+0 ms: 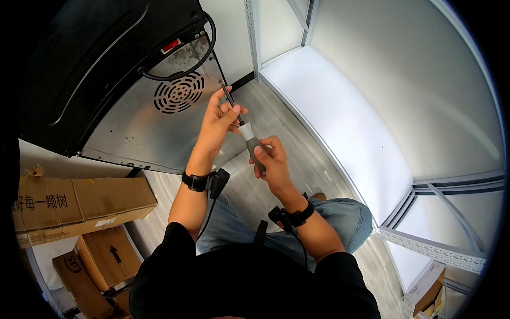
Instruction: The person uses a screwdriver to fasten screws into the back panel of a white appliance, likely a refrigerator or freezer, securing it to a wall or frame. The person repeatedly picks up screws and tightens them at various points along the panel's edge.
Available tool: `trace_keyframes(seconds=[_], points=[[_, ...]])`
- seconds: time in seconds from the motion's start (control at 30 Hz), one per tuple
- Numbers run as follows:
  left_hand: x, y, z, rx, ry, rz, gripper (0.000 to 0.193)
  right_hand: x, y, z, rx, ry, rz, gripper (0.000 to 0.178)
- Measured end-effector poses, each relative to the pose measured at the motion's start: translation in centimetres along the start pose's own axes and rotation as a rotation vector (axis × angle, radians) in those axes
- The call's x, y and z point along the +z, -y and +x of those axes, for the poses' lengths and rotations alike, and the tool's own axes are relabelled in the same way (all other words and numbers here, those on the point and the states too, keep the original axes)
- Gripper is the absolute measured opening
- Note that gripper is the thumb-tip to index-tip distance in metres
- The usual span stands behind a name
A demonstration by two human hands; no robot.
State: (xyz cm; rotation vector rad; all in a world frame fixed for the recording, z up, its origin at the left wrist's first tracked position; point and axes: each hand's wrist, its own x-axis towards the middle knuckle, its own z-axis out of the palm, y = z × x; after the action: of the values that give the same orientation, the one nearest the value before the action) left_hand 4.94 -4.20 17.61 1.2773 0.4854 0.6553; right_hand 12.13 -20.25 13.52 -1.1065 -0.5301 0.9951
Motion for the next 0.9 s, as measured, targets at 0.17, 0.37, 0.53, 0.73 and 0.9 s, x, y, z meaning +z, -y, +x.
trace_keyframes(seconds=[0.17, 0.37, 0.53, 0.73, 0.9], points=[[-0.17, 0.09, 0.48, 0.01, -0.011, -0.016, 0.05, 0.06, 0.15, 0.09, -0.001, 0.0, -0.004, 0.018], [-0.07, -0.15, 0.68, 0.039, -0.029, -0.056, 0.05, 0.28, 0.47, 0.09, 0.007, -0.007, -0.01, 0.018], [-0.13, -0.08, 0.82, 0.033, -0.035, -0.035, 0.05, 0.47, 0.76, -0.11, 0.039, -0.012, 0.029, 0.018], [-0.03, -0.33, 0.82, 0.023, -0.042, -0.024, 0.051, 0.48, 0.82, -0.11, 0.072, -0.014, 0.093, 0.019], [0.0, -0.49, 0.75, 0.02, -0.046, -0.014, 0.051, 0.42, 0.89, -0.11, 0.068, -0.012, 0.106, 0.02]])
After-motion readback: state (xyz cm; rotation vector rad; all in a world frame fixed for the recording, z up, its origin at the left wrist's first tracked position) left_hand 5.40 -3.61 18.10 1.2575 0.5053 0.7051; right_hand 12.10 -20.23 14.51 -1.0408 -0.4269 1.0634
